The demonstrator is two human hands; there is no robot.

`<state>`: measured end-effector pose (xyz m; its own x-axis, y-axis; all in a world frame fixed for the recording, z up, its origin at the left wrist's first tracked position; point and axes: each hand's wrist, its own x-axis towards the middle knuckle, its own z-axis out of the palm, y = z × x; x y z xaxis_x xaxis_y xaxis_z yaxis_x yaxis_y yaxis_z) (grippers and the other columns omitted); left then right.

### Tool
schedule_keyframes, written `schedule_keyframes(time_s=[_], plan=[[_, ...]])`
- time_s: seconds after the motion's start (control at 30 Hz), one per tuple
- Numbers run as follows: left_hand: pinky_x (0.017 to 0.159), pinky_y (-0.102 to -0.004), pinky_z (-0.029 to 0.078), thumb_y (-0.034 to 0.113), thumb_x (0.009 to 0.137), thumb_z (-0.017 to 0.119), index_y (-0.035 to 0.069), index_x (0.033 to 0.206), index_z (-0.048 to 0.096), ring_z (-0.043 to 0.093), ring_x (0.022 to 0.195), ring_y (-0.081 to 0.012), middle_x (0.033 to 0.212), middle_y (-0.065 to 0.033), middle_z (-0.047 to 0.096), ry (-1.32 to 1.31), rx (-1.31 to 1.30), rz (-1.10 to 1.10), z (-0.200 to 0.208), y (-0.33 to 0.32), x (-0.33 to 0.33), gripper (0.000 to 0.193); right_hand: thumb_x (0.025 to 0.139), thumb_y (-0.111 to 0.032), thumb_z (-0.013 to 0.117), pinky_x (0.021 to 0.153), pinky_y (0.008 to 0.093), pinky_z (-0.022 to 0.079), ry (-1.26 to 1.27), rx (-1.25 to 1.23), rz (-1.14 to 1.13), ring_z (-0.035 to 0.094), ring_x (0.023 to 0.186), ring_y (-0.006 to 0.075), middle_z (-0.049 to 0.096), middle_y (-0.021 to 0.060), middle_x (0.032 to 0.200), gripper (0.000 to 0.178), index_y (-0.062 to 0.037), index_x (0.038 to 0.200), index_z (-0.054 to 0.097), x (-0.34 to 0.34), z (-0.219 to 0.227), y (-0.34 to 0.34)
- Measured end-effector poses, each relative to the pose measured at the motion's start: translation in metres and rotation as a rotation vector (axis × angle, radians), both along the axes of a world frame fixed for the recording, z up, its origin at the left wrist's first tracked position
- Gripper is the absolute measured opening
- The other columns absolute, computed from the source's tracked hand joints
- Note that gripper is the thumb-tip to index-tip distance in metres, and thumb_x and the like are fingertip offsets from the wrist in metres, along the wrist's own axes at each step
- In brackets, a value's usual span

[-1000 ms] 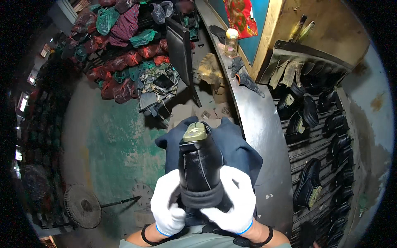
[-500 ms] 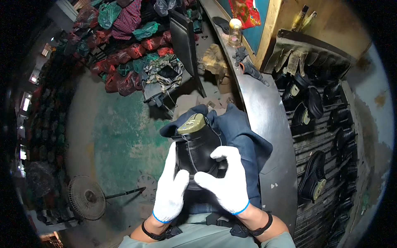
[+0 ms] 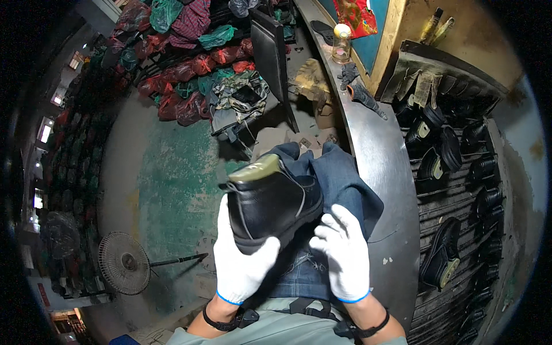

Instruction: The person repeatedly picks up black shoes from a rack, wipes them with a dark cloth, and returns them to the rack. The person handles multiple shoes one at a time, turning them over to wipe different surfaces.

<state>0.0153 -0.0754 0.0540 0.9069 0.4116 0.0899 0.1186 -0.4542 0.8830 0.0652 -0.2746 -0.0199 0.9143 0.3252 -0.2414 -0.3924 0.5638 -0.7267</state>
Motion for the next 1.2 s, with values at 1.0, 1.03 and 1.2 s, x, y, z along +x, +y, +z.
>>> schedule_keyframes(time_s=[1.0, 1.03, 1.2], plan=[[0.115, -0.0401, 0.056, 0.018, 0.070, 0.107, 0.002, 0.164, 0.051, 0.067, 0.132, -0.0241, 0.147, -0.0134, 0.068, 0.153, -0.715, -0.404, -0.077, 0.061, 0.056, 0.111, 0.075, -0.044, 0.103, 0.135, 0.0501, 0.030, -0.649, -0.648, 0.339, 0.037, 0.165, 0.0447, 0.033, 0.0303, 0.178, 0.136, 0.0046, 0.175, 0.025, 0.038, -0.017, -0.018], [0.113, -0.0394, 0.057, 0.014, 0.069, 0.106, 0.002, 0.160, 0.056, 0.069, 0.129, -0.0232, 0.143, -0.0132, 0.070, 0.150, -0.736, -0.397, -0.074, 0.062, 0.054, 0.105, 0.076, -0.045, 0.102, 0.135, 0.0510, 0.031, -0.731, -0.659, 0.327, 0.037, 0.164, 0.0467, 0.033, 0.0317, 0.178, 0.133, 0.0050, 0.174, 0.027, 0.047, -0.012, -0.006], [0.114, -0.0406, 0.057, 0.011, 0.073, 0.102, 0.000, 0.154, 0.059, 0.070, 0.129, -0.0246, 0.143, -0.0154, 0.071, 0.122, -0.557, -0.339, -0.062, 0.078, 0.045, 0.092, 0.077, -0.055, 0.099, 0.133, 0.0585, 0.032, -1.106, -0.741, 0.333, 0.032, 0.165, 0.0536, 0.033, 0.0346, 0.177, 0.130, 0.0036, 0.173, 0.032, 0.041, -0.010, 0.040]])
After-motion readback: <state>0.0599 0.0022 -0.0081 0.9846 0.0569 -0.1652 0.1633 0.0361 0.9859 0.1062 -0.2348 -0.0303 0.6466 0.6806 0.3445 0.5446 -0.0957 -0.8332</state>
